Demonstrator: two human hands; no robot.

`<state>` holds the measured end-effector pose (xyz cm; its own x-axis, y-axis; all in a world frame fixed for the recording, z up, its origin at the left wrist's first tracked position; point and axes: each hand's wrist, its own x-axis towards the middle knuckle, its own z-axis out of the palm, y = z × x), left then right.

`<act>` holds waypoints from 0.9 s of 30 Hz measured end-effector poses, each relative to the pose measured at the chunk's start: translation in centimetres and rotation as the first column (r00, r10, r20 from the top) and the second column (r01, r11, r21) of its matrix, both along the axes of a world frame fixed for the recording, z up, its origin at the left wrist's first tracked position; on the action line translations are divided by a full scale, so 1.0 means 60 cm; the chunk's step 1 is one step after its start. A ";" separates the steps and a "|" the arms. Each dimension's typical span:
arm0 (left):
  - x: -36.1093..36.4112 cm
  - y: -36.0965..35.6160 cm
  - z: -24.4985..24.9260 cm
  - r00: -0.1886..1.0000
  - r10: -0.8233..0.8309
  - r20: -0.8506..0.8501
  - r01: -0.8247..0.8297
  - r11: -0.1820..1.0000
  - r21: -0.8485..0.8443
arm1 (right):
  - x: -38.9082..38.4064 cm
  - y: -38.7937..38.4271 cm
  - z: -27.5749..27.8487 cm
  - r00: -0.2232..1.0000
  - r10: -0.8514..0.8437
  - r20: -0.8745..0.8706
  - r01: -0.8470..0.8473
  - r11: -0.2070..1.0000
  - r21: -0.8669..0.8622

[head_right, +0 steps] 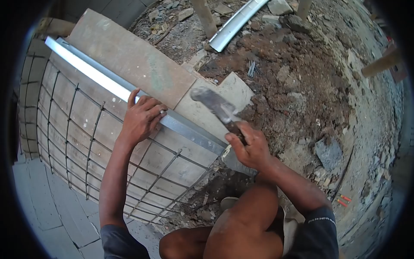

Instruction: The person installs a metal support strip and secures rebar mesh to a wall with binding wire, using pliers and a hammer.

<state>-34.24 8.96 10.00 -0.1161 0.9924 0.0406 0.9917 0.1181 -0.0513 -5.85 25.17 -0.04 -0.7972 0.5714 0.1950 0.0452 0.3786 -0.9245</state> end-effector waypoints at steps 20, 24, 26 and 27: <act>-0.007 -0.009 -0.006 1.000 0.010 -0.028 -0.010 1.000 0.013 | -0.062 -0.042 0.000 0.881 0.282 -0.380 -0.184 0.944 0.273; -0.009 -0.010 -0.011 1.000 0.014 -0.018 -0.014 1.000 0.003 | -0.081 -0.043 -0.032 0.955 0.270 0.125 -0.295 0.919 0.263; -0.010 -0.008 -0.009 1.000 0.018 -0.025 -0.018 1.000 -0.011 | -0.079 -0.041 -0.025 0.963 0.270 0.020 -0.265 0.925 0.273; -0.008 -0.009 -0.009 0.999 0.027 -0.026 -0.028 0.999 -0.032 | -0.076 -0.042 -0.020 0.959 0.272 -0.081 -0.241 0.931 0.273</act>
<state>-34.71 8.43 9.46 -0.1425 0.9897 0.0123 0.9864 0.1431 -0.0810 -10.43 22.68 -1.25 -0.8731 0.2680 0.4073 -0.1863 0.5887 -0.7866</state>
